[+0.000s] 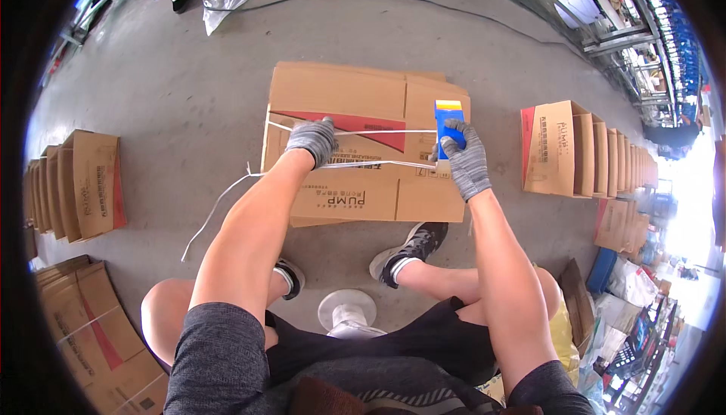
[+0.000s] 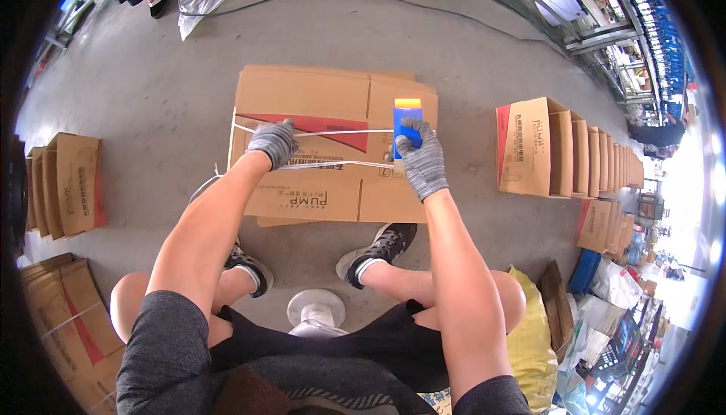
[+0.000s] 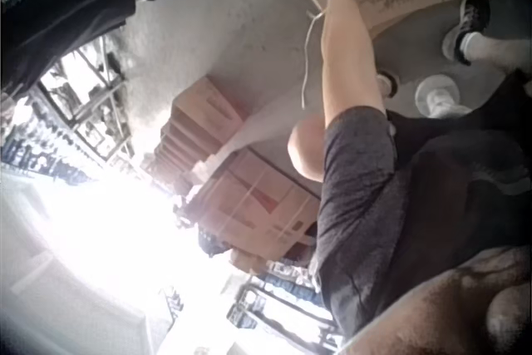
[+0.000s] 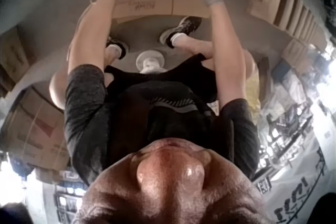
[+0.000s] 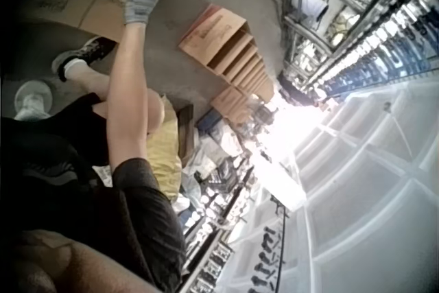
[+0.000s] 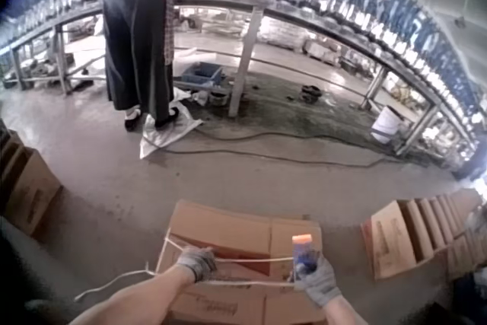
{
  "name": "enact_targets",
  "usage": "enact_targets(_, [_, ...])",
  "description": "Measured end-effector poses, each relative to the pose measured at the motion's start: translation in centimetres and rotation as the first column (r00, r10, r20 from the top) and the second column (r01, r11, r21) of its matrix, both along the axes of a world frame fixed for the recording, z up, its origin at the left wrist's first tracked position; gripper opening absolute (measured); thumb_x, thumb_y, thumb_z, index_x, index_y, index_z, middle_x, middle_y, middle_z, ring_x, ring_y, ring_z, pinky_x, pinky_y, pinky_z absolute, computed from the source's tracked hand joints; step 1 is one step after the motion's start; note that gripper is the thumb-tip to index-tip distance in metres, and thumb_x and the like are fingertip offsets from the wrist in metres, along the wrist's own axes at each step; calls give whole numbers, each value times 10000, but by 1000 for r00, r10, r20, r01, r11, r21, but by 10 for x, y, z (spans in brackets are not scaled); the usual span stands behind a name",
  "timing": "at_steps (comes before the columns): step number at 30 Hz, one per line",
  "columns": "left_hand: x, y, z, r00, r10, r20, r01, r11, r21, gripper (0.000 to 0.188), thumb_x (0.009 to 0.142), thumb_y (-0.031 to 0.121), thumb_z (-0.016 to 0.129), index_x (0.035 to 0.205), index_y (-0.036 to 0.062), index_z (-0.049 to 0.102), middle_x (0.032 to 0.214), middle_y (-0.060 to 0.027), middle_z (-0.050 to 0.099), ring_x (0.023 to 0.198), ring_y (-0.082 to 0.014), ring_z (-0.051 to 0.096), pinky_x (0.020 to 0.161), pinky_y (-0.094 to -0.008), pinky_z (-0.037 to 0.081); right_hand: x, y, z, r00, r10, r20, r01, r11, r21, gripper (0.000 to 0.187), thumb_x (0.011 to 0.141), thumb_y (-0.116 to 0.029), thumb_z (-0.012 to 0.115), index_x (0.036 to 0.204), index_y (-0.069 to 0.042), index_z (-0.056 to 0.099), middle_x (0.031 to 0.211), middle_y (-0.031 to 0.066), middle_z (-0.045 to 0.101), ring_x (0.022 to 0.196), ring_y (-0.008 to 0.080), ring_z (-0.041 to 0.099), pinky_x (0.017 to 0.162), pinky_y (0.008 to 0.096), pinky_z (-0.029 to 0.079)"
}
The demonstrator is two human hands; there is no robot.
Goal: The person is using a tape dispenser to seal cardboard boxes and arranging them in a row.
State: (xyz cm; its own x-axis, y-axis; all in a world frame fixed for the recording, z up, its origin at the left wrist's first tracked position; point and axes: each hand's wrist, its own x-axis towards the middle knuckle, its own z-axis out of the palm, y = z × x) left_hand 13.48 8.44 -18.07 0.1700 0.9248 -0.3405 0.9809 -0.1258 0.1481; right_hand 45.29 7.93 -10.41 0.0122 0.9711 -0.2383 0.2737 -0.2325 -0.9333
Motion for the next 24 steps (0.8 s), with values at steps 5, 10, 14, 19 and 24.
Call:
enact_targets(5, [8,-28,7,939,194,285,-109,952,-287,369,878,366,538,1107,92,629,1072,-180,689,1072,-356,624,995,-491,393,-33,-4,48,833,357,422,-357,930,-82,400,862,-196,676,1238,-123,561,828,132,669,749,239,685,690,369,562])
enact_targets(10, [13,-40,14,896,255,363,-117,925,-362,395,877,382,513,1113,87,631,1009,-165,694,1052,-356,628,1014,-474,369,-69,-3,72,159,627,762,-673,634,-381,537,860,-423,601,1311,-142,526,1026,210,686,928,378,665,827,475,517])
enact_targets(14, [17,-36,1,773,381,507,-133,879,-458,337,851,301,594,1069,48,642,966,-170,683,975,-322,636,963,-405,423,-96,18,57,110,623,774,-667,624,-407,496,844,-380,631,1266,-128,567,997,183,701,917,364,671,827,457,521])
enact_targets(19, [-39,-65,-86,532,462,710,-394,877,-275,207,917,237,631,880,33,619,818,-81,632,868,-225,661,782,-361,511,-154,22,64,-190,949,252,-601,90,-794,399,816,-338,622,1117,-82,678,927,174,712,772,310,699,741,444,544])
enact_targets(24, [-70,-41,-6,-346,681,645,-329,556,-763,219,923,241,645,956,32,585,827,-82,631,839,-256,660,779,-401,530,-99,-22,96,-136,941,309,-645,152,-749,416,818,-361,633,1149,-112,666,920,183,706,760,325,691,734,438,541])
